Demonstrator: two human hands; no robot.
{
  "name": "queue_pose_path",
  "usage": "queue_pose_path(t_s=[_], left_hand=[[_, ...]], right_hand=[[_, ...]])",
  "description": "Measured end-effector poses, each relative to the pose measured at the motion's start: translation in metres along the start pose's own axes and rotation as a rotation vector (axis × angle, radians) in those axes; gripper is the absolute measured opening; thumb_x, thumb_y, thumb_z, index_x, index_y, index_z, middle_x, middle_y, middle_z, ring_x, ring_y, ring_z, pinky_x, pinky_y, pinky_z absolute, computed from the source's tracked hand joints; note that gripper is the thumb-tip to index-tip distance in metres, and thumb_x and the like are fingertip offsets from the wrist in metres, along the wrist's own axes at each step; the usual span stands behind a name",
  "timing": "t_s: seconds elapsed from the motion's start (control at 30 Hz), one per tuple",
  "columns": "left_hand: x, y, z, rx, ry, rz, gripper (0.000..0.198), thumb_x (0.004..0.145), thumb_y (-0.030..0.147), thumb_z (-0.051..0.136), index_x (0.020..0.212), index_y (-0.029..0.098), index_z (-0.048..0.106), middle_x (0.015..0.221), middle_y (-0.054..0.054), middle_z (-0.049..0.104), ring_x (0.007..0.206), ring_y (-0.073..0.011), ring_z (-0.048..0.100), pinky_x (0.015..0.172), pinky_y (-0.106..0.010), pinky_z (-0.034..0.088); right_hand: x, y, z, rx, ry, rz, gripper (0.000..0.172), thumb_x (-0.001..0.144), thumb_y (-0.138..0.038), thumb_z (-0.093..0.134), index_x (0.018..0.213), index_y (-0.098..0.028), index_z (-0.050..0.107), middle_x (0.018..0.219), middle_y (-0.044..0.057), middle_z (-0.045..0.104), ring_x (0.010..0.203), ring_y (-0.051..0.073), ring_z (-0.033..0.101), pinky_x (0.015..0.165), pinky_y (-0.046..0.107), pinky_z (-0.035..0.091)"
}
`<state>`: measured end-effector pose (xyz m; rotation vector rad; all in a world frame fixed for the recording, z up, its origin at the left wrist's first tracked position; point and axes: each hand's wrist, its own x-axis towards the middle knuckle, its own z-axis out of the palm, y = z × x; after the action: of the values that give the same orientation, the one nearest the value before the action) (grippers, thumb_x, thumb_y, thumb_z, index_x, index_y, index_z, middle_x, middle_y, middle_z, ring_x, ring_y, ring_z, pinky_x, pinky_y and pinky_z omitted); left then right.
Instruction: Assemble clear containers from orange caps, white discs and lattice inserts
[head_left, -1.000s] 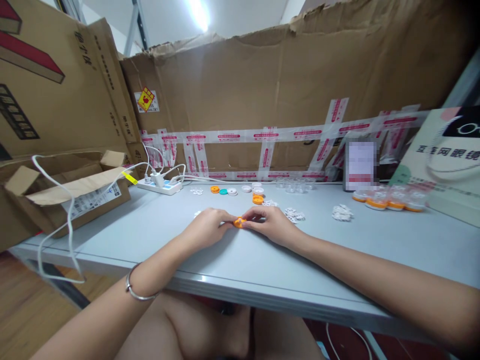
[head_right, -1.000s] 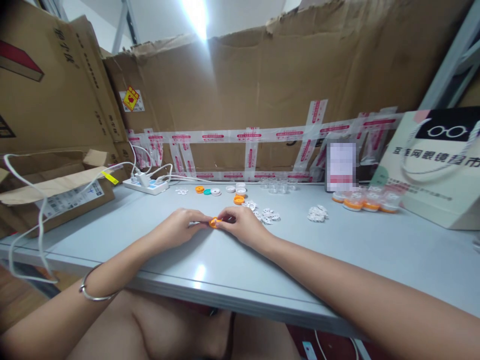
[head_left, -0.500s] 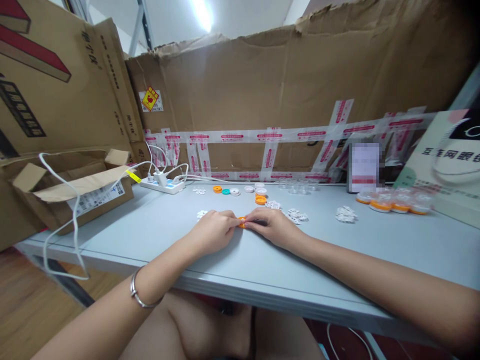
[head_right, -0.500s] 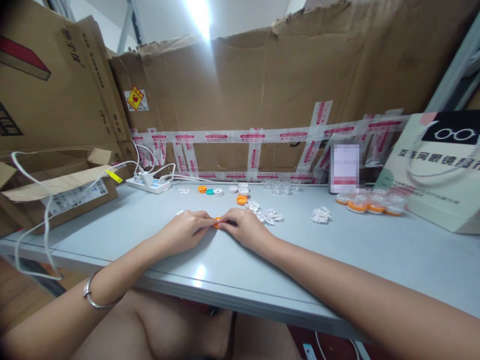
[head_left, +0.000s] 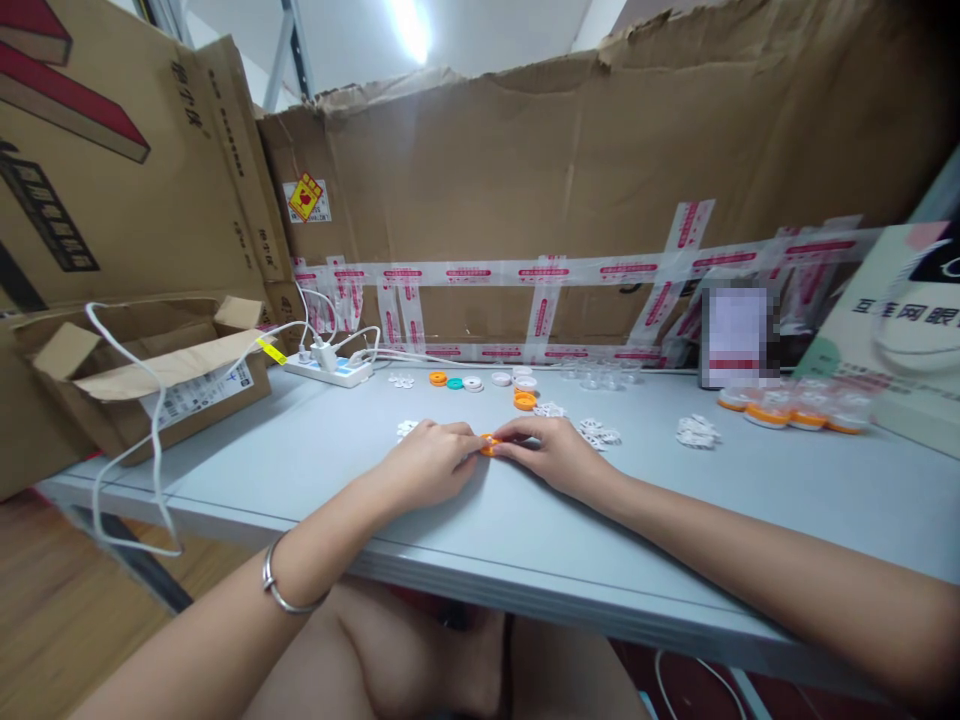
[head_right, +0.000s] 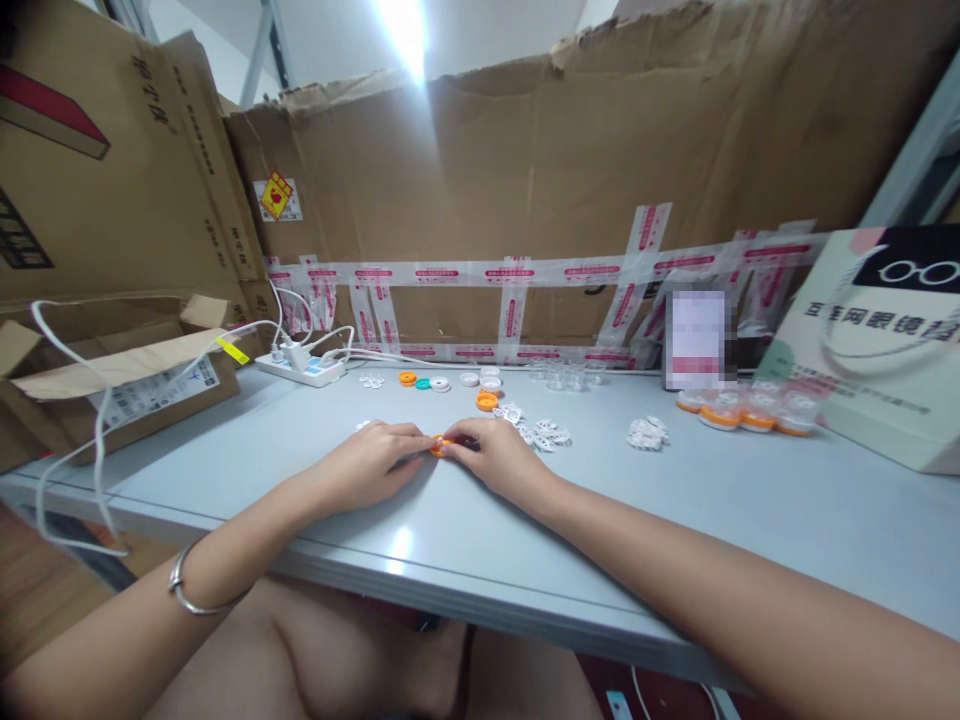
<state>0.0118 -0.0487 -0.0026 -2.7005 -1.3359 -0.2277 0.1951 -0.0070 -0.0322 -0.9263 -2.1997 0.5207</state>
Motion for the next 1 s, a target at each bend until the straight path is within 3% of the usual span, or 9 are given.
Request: queue_pose_path(t_s=[0.2,0.63,0.77,0.87,1.0], left_hand=[[0.0,-0.001,-0.001,-0.005,-0.001,0.006,0.033,0.086,0.016,0.039,0.112,0.021,0.059,0.097,-0.006,0.065,0.085,-0.0206,0.062,0.074,-0.031,0.045],[0.0,0.002,-0.001,0.022,-0.026,0.033,0.031,0.085,0.012,0.04,0.104,0.019,0.063,0.097,-0.008,0.065,0.085,-0.0217,0.063,0.08,-0.036,0.044],[-0.001,-0.016,-0.005,-0.13,0.083,0.069,0.032,0.084,0.012,0.042,0.108,0.02,0.061,0.103,-0.006,0.065,0.091,-0.0185,0.061,0.081,-0.03,0.045],[-0.004,-0.041,-0.014,-0.148,0.224,-0.059,0.027,0.082,0.011,0.044,0.101,0.016,0.063,0.104,-0.008,0.065,0.093,-0.0186,0.059,0.084,-0.03,0.044],[-0.012,-0.067,-0.023,-0.117,0.17,-0.175,0.02,0.079,0.013,0.049,0.087,0.014,0.066,0.088,-0.008,0.066,0.08,-0.0185,0.06,0.074,-0.029,0.046]], right_hand=[[0.0,0.0,0.0,-0.046,-0.004,-0.043,0.014,0.08,-0.022,0.057,0.085,-0.02,0.071,0.083,0.005,0.071,0.077,0.018,0.064,0.072,0.029,0.048],[0.001,0.006,0.003,-0.106,-0.061,-0.164,0.02,0.083,-0.025,0.052,0.085,-0.02,0.072,0.088,0.009,0.067,0.081,0.022,0.063,0.075,0.034,0.049],[0.001,0.003,0.001,-0.072,-0.048,-0.142,0.02,0.084,-0.025,0.052,0.087,-0.023,0.071,0.089,0.007,0.07,0.083,0.02,0.063,0.078,0.034,0.049],[0.001,0.002,0.001,-0.028,-0.043,-0.109,0.02,0.083,-0.026,0.052,0.086,-0.023,0.072,0.09,0.005,0.071,0.086,0.02,0.064,0.081,0.034,0.049],[0.001,0.002,0.0,0.029,-0.03,-0.044,0.018,0.081,-0.029,0.055,0.082,-0.022,0.071,0.089,0.005,0.071,0.085,0.02,0.064,0.08,0.033,0.049]])
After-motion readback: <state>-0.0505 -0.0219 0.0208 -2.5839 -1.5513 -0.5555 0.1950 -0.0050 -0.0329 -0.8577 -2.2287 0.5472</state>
